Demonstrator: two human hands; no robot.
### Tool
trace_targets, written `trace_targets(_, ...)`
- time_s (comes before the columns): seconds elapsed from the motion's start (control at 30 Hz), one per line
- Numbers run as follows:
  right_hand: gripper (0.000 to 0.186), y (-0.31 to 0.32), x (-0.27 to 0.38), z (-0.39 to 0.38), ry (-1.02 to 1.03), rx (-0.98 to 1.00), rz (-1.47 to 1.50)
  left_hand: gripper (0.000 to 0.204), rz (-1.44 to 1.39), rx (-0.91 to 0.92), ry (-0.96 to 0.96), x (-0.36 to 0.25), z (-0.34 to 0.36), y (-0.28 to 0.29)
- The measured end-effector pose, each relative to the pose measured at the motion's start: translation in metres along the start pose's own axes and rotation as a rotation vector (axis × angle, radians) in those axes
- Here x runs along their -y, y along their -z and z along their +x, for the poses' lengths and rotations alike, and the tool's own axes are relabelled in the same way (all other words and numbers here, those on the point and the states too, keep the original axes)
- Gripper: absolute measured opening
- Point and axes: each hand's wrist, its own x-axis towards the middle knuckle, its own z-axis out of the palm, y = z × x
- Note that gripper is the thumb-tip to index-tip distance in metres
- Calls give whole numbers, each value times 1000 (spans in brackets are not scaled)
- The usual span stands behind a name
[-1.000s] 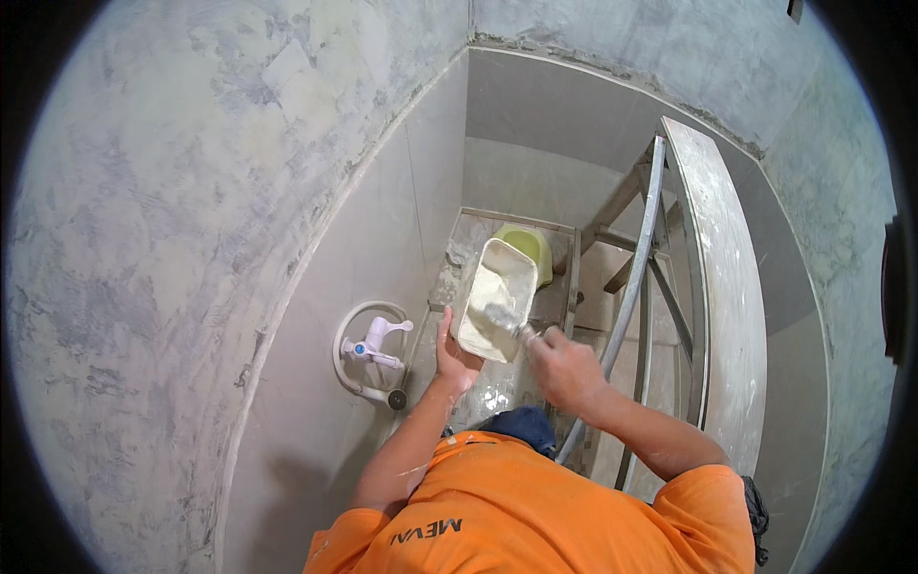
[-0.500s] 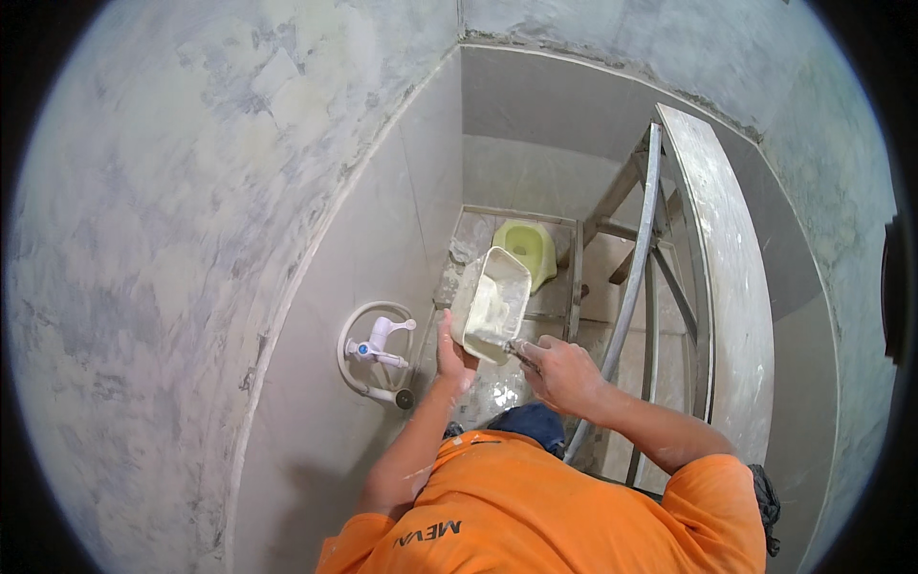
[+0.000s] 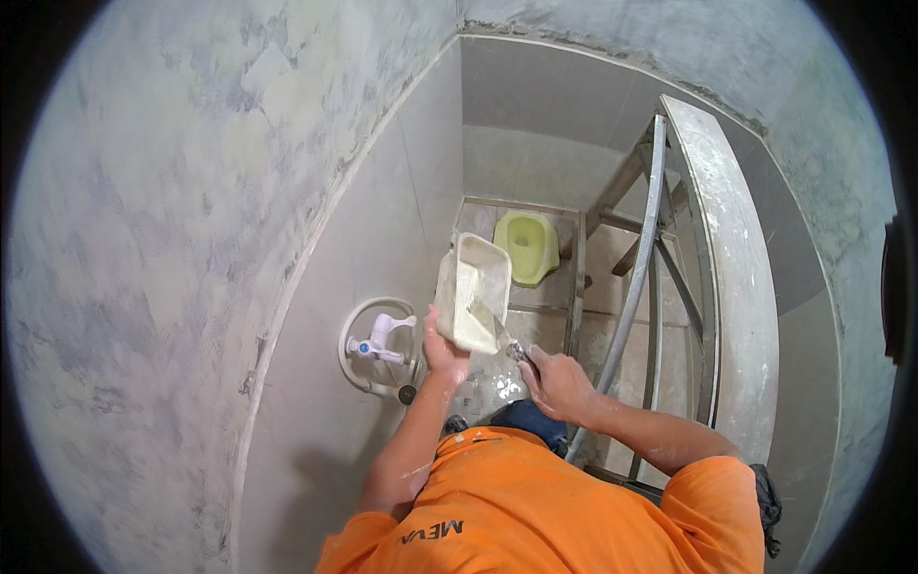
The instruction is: The person applies plaster to a corner of a wall using a putty knife and a container of plaster. They scoop plaster from the container and spread it smoothly along the corner and adjacent wall surfaces.
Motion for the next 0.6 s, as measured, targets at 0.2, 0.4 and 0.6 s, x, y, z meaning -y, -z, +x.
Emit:
trace_targets(0.2, 27, 3, 8, 8, -359, 185, 715, 63, 100, -35, -32, -1, -6, -13)
trace_targets(0.4, 21, 19, 17, 10, -685, 293, 1220, 62, 66, -7, 29, 2, -10, -22)
trace_targets(0.6, 20, 40, 16, 23, -383, 161, 1003, 63, 17, 105, 145, -2, -10, -19)
